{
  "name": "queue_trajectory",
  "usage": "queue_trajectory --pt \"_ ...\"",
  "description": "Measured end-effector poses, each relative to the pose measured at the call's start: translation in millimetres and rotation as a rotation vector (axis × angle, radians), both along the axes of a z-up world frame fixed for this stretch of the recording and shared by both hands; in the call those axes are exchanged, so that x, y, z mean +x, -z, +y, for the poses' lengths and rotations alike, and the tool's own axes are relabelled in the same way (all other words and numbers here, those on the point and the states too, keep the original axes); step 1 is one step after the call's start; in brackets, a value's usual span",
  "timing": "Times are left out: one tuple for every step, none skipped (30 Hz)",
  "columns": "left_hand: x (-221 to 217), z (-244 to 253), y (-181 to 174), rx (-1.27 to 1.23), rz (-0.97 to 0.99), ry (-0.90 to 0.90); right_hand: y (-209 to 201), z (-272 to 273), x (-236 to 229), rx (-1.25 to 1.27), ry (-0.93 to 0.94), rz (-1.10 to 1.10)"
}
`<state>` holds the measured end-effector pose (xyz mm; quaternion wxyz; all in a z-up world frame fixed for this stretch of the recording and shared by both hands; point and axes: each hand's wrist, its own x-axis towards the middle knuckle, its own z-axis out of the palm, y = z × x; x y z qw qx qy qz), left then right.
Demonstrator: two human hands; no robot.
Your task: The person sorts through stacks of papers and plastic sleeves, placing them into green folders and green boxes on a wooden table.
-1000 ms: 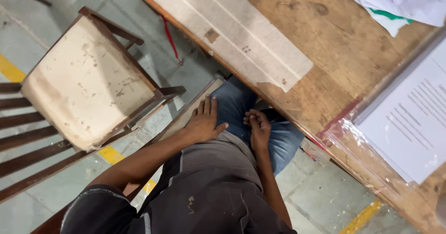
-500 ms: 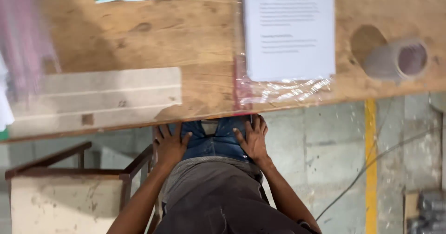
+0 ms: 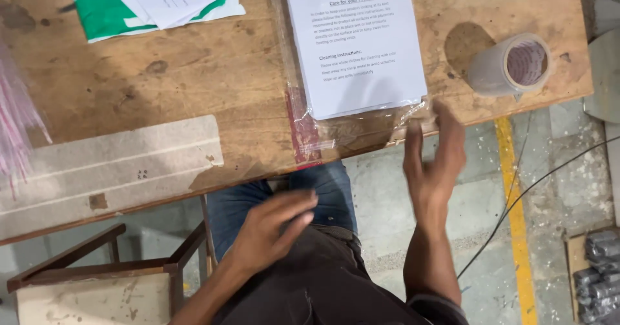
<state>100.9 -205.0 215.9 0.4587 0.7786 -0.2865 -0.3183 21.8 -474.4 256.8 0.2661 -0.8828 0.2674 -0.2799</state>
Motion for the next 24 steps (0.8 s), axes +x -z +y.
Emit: queue_trajectory --pt "3 -12 -12 -0.281 -0.193 -0.055 -6 -10 15 -0.061 -0.009 0.058" --pt "17 -31 -18 -0.281 -0.205 -0.068 4 -23 27 -0.063 -0.023 0.048" --pt "31 -49 -26 -0.224 -0.495 -0.19 13 -34 39 0.01 -0.038 0.151" --pt "46 -67 -33 -0.163 -0.786 -0.312 22 -46 54 0.079 -0.058 0.252" --pt "57 -82 -10 -0.162 -0.8 -0.329 21 -45 59 0.073 -0.075 0.24" --pt "68 -97 12 -0.214 -0.706 -0.332 20 -45 66 0.02 -0.021 0.287" --pt "81 -112 35 -0.268 -0.613 -0.334 19 -44 73 -0.033 0.033 0.333" --pt "90 -117 35 -0.265 -0.617 -0.355 13 -44 76 -0.04 0.013 0.331" --pt "99 -122 35 -0.301 -0.527 -0.409 7 -44 78 0.184 0.064 0.302" --pt "108 -128 36 -0.341 -0.435 -0.451 2 -46 78 0.411 0.121 0.273" --pt "113 -127 29 -0.342 -0.439 -0.462 11 -54 73 0.407 0.111 0.273" --pt "121 -125 21 -0.254 -0.11 -0.511 20 -61 69 0.606 -0.04 0.124" --pt "128 -124 14 -0.164 0.22 -0.542 30 -68 64 0.801 -0.193 -0.028" --pt "125 -120 25 -0.167 0.225 -0.545 37 -67 60 0.798 -0.194 -0.023" --pt "123 -116 36 -0.202 0.33 -0.465 45 -67 56 0.796 -0.153 0.037" --pt "124 -115 47 -0.242 0.426 -0.378 52 -68 54 0.79 -0.113 0.089" --pt "114 -99 40 -0.251 0.423 -0.377 52 -57 48 0.782 -0.115 0.085" --pt "105 -84 33 -0.275 0.292 -0.36 53 -46 42 0.855 -0.15 0.076" --pt "96 -70 27 -0.297 0.16 -0.341 54 -37 37 0.927 -0.184 0.067" --pt "89 -56 30 -0.298 0.161 -0.34 45 -22 38 0.925 -0.182 0.067" --pt "81 -41 33 -0.419 0.151 -0.268 36 -7 38 0.939 -0.239 0.094" --pt "73 -26 36 -0.535 0.144 -0.192 28 10 37 0.956 -0.291 0.12" --pt "70 -16 28 -0.533 0.149 -0.187 25 14 40 0.957 -0.284 0.119" --pt "68 -7 19 -0.468 0.392 -0.356 21 16 44 0.877 -0.291 0.245"
